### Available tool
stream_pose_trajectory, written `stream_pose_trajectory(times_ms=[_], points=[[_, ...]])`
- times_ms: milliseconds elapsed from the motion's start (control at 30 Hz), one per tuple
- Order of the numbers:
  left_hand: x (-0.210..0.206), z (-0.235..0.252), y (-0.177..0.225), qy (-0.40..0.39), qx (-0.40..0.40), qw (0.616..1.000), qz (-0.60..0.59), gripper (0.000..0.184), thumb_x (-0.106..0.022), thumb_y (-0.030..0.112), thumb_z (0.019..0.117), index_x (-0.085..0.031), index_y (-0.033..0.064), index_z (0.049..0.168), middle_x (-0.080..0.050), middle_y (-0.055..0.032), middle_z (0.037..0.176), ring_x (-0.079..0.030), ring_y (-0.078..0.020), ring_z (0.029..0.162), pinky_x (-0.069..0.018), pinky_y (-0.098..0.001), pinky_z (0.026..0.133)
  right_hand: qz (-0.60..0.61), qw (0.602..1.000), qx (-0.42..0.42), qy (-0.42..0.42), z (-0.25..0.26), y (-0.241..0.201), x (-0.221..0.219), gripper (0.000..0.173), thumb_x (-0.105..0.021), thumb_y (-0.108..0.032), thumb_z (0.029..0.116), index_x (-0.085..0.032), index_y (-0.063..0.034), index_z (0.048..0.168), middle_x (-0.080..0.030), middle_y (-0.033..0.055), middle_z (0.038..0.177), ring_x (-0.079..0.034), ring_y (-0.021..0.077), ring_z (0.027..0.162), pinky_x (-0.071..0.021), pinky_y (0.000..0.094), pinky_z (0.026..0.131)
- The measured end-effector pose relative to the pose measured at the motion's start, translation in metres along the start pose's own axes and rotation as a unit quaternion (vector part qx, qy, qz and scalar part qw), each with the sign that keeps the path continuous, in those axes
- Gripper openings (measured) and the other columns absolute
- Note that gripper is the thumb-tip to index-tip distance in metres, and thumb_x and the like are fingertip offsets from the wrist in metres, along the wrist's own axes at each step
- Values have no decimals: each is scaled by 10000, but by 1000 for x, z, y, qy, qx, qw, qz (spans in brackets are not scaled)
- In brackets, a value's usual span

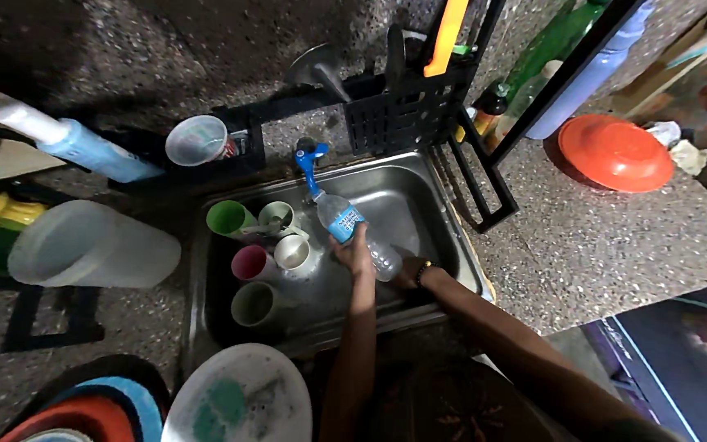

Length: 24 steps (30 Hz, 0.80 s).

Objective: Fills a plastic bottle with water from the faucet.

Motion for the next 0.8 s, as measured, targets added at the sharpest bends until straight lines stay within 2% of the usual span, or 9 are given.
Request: stream_pose_trajectory(times_ms=[67, 167, 267, 367, 400, 500, 667, 800], points=[[-1, 1, -1, -6, 3, 1000, -3, 726, -832, 114, 821, -446, 26, 1429, -638, -182, 1163, -658, -225, 988, -579, -388, 801, 1, 1000, -5, 1, 7, 5, -4, 570, -505, -447, 1055, -602, 29, 1352, -590, 313, 1367, -548, 509, 1292, -401, 731, 1043], [-2, 5, -3, -27, 13, 999, 17, 716, -838, 134, 831, -447, 9, 1417, -639, -191, 1182, -654, -242, 1022, -575, -410, 848, 10, 1000, -16, 0, 8, 8, -4, 556, -521, -430, 1051, -626, 48, 1315, -593, 319, 1359, -543, 512, 1294, -394, 736, 1047], [-1, 8, -6, -54, 40, 997, 40, 682, -848, 181, 831, -502, 19, 1396, -649, -184, 1210, -654, -259, 1069, -571, -436, 886, 26, 999, -17, 11, 7, 9, -2, 563, -524, -436, 1048, -618, 46, 1322, -596, 314, 1356, -548, 508, 1291, -397, 733, 1042], [0, 11, -11, -70, 74, 993, 67, 590, -852, 254, 835, -586, 33, 1313, -674, -156, 1117, -654, -234, 980, -563, -419, 819, 25, 999, -15, 19, 8, 9, -2, 565, -506, -452, 1052, -617, 27, 1330, -606, 310, 1344, -561, 504, 1278, -411, 736, 1028], [-1, 13, -14, -72, 79, 992, 74, 584, -850, 269, 836, -588, 45, 1308, -672, -141, 1095, -649, -218, 948, -559, -399, 793, 25, 999, -14, 20, 8, 9, -2, 565, -503, -452, 1053, -614, 24, 1335, -606, 309, 1346, -563, 504, 1275, -412, 735, 1025], [0, 12, -14, -63, 76, 993, 67, 641, -867, 266, 815, -571, 46, 1340, -673, -155, 1149, -661, -238, 994, -569, -420, 824, 26, 999, -16, 19, 10, 10, -2, 598, -501, -485, 1046, -604, 21, 1348, -602, 303, 1356, -565, 499, 1276, -415, 734, 1023], [0, 9, -8, -58, 70, 995, 51, 617, -875, 237, 798, -588, 39, 1308, -677, -161, 1129, -667, -245, 984, -576, -432, 810, 22, 999, -6, 30, 10, 8, -1, 612, -510, -510, 1034, -608, 5, 1350, -605, 298, 1354, -568, 496, 1274, -415, 731, 1025], [0, 8, -6, -56, 73, 994, 63, 638, -876, 266, 798, -590, 37, 1320, -677, -168, 1165, -662, -263, 1047, -568, -459, 871, 11, 999, 16, 35, 14, 7, -5, 622, -473, -518, 1049, -578, -14, 1398, -591, 292, 1385, -556, 495, 1295, -409, 734, 1036]])
Point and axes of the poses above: each hand's wrist, its own z-axis towards the middle knuckle, its own x-axis out of the back of the hand, y = z × x, the point moved 7 cm from there along z, towards the middle knuckle
